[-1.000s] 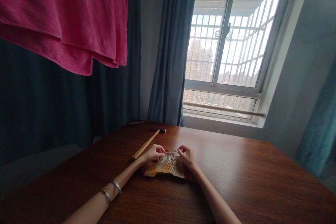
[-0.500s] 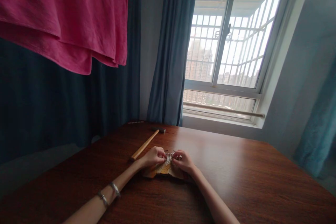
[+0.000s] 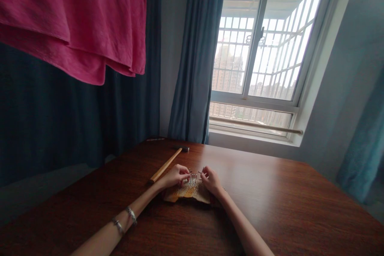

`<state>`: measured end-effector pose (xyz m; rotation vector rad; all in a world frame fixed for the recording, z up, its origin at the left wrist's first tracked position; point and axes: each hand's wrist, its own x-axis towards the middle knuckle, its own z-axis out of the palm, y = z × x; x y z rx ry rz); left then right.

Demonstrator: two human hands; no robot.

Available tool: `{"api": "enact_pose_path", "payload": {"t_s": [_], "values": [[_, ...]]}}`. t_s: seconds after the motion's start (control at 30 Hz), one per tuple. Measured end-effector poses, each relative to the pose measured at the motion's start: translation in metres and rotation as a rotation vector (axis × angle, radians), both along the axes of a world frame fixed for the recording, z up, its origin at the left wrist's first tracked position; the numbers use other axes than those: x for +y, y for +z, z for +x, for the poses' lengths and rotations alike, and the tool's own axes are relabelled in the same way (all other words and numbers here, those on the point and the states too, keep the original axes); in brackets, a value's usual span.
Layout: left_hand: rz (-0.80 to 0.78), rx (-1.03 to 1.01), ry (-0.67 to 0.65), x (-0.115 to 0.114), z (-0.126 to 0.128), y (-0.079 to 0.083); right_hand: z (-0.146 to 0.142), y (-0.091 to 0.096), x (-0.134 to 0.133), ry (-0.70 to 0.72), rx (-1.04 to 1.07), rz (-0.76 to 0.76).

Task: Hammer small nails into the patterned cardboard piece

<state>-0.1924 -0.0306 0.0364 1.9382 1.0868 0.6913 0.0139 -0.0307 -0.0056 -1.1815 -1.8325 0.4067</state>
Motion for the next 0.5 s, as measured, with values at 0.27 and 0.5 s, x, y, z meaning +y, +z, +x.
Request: {"api": "enact_pose_path", "payload": {"t_s": [0.27,0.5], "values": [[-0.107,-0.021,-0.015,0.006,-0.006,0.002,-0.001,-0.004,0.009,-0.098,-0.003,-0.033],[0.276,0.206,0.376,0.032,-0.008,-0.018,-0.003,-0.005,0.009,-0.103,-0.058,-0.040]]}}
